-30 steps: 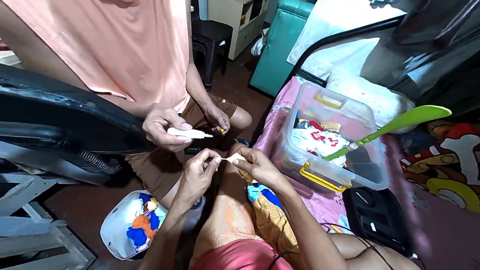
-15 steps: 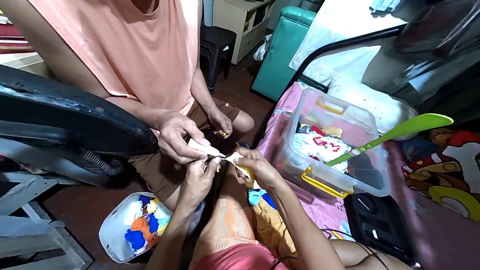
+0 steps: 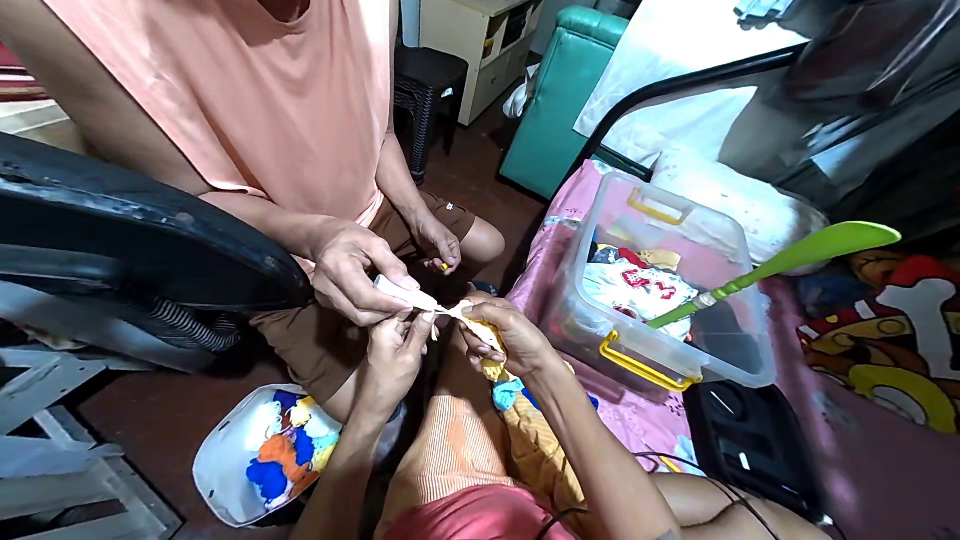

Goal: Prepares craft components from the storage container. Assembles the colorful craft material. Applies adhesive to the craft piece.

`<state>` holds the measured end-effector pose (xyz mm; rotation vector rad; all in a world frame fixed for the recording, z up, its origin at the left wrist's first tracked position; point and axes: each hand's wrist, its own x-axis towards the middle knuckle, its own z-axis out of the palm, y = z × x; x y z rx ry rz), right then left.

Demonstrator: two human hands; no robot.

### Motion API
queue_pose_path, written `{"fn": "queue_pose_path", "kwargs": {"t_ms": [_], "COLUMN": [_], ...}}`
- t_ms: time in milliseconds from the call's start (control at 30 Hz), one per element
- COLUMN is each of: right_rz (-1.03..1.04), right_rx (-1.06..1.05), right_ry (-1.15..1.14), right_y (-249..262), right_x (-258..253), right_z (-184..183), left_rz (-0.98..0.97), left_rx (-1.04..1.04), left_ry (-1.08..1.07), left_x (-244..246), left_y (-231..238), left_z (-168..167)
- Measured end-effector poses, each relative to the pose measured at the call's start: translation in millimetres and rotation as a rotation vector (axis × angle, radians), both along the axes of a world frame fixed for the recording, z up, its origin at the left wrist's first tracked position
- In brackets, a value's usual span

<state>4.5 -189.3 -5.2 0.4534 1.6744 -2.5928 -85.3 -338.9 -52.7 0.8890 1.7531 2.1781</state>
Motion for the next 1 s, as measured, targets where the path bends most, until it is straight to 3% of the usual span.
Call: {"fn": "queue_pose_path", "kwargs": {"t_ms": [1000], "right_rz": [-0.035], "right_rx": [0.029], "right_ry": [0.01], "right_y": [-7.9], "right_x": [-4.3], "right_z": [7.3], "left_rz": [0.0], "left_rx": [0.014], "left_ry": [0.008], "left_x": [-3.3], "left_y": [-3.2], "left_z": [3.2]}}
